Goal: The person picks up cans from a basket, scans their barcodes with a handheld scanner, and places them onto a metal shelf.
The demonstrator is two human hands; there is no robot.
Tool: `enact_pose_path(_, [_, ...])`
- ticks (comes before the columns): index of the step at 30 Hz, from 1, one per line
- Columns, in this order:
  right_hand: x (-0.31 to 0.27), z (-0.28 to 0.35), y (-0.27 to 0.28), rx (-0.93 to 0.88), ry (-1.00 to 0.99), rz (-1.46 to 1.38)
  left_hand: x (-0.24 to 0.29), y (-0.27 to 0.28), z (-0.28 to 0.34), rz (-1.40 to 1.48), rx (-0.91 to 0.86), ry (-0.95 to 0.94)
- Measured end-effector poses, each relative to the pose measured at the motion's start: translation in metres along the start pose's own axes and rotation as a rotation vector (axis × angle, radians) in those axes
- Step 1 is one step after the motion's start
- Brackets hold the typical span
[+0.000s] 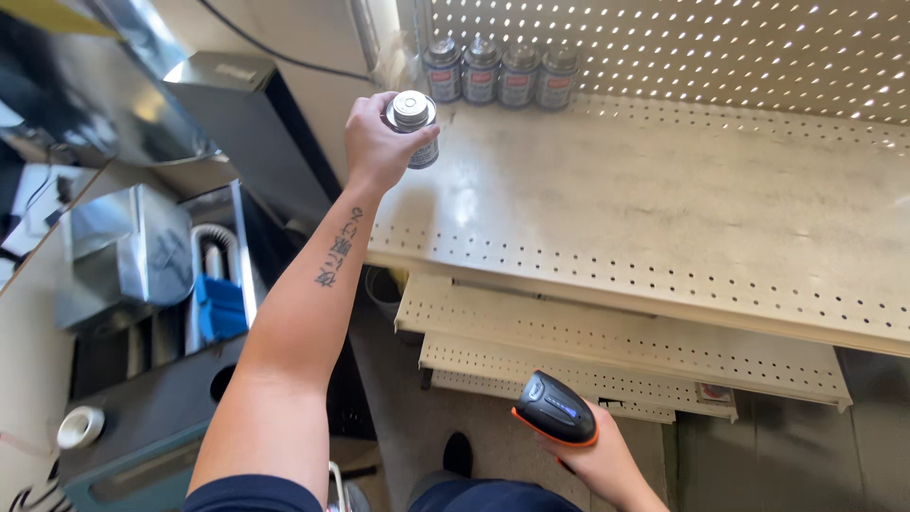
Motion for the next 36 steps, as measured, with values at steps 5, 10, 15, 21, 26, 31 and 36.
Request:
enact_pose_path(5, [0.038, -0.035, -0.023, 0.126, -0.091, -0.012, -0.030, -0.042, -0.060, 0.001, -0.052, -0.100])
enact_pose_path(10, [0.044, -0.052, -0.039, 0.176, -0.084, -0.041, -0.057, -0.070, -0.084, 0.089, -0.076, -0.047])
enact_pose_path(15, [0.036, -0.057, -0.039, 0.210, -0.090, -0.016, -0.065, -0.084, -0.096, 0.073, -0.085, -0.027])
enact_pose_path(21, [0.041, -0.062, -0.033, 0.209, -0.065, 0.021, -0.058, -0.081, -0.096, 0.027, -0.092, 0.082])
enact_pose_path(26, [0.051, -0.059, -0.022, 0.199, -0.042, 0.016, -0.064, -0.081, -0.096, 0.014, -0.060, 0.124])
enact_pose_path(31, [0.057, -0.050, -0.003, 0.139, 0.044, 0.043, -0.066, -0.079, -0.094, -0.074, -0.037, 0.122])
enact_pose_path(36, [0.048, -0.027, 0.030, 0.082, -0.148, 0.143, -0.065, -0.076, -0.095, -0.042, -0.039, 0.133])
Point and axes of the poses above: each hand's wrist, its own z-axis away from the middle knuckle, its own y-axis out of the back of the hand, x = y × z, the point moved 9 cm from there along -z, towards the middle knuckle, and after that the axes turned 15 degrees about z, right-handed, at the moved point
